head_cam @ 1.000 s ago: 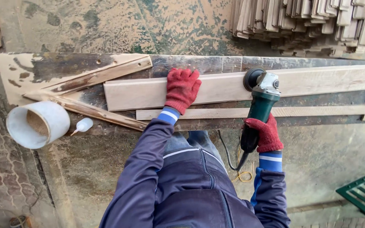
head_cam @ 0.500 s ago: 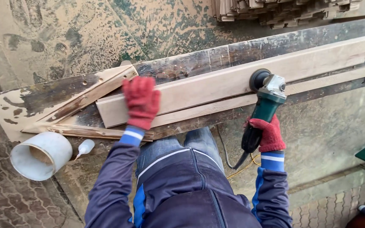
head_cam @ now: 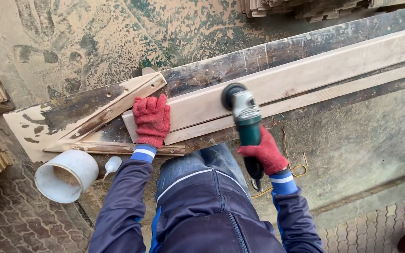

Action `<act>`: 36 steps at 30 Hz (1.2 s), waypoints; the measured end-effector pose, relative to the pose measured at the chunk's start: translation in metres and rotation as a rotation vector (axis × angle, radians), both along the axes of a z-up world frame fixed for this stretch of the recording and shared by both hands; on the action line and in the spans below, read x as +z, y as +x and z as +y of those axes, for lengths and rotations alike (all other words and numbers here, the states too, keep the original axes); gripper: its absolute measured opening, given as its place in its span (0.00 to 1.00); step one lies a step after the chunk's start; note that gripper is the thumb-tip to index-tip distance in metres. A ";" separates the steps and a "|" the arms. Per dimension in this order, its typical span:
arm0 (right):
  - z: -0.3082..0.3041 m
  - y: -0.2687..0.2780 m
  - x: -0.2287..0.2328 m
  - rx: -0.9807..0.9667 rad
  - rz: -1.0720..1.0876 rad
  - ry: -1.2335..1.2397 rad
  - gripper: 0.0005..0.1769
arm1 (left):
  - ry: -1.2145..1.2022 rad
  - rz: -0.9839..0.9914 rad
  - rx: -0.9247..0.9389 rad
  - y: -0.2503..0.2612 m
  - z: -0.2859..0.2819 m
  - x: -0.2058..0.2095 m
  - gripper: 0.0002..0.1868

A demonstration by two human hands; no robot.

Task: Sanding a wooden plank using an angle grinder fitted with a sanding disc.

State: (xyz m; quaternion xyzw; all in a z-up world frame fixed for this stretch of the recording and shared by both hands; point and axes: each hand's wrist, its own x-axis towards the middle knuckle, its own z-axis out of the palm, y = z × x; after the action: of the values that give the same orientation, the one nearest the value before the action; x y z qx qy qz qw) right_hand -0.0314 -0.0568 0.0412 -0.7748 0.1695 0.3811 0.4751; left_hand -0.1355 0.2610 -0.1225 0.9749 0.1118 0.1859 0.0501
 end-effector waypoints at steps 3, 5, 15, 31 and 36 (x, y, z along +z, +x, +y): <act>-0.008 -0.016 -0.018 0.192 0.059 -0.027 0.47 | 0.004 0.020 -0.009 -0.005 0.001 -0.005 0.21; -0.016 -0.019 -0.027 0.214 0.068 -0.021 0.49 | 0.000 0.021 -0.023 -0.006 0.002 -0.008 0.21; -0.113 0.060 -0.008 -0.314 -0.118 0.095 0.35 | 0.018 0.043 -0.026 -0.004 0.001 -0.003 0.19; -0.043 0.017 -0.008 0.151 0.071 0.000 0.45 | 0.059 0.090 -0.011 -0.006 -0.001 -0.004 0.18; -0.053 0.011 -0.011 0.149 0.085 -0.015 0.45 | 0.041 0.090 -0.022 -0.004 0.000 0.001 0.17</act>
State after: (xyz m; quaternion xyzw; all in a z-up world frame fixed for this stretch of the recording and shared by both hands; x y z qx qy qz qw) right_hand -0.0201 -0.1100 0.0301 -0.7719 0.1340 0.4468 0.4320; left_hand -0.1393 0.2607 -0.1217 0.9843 0.0995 0.1434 0.0270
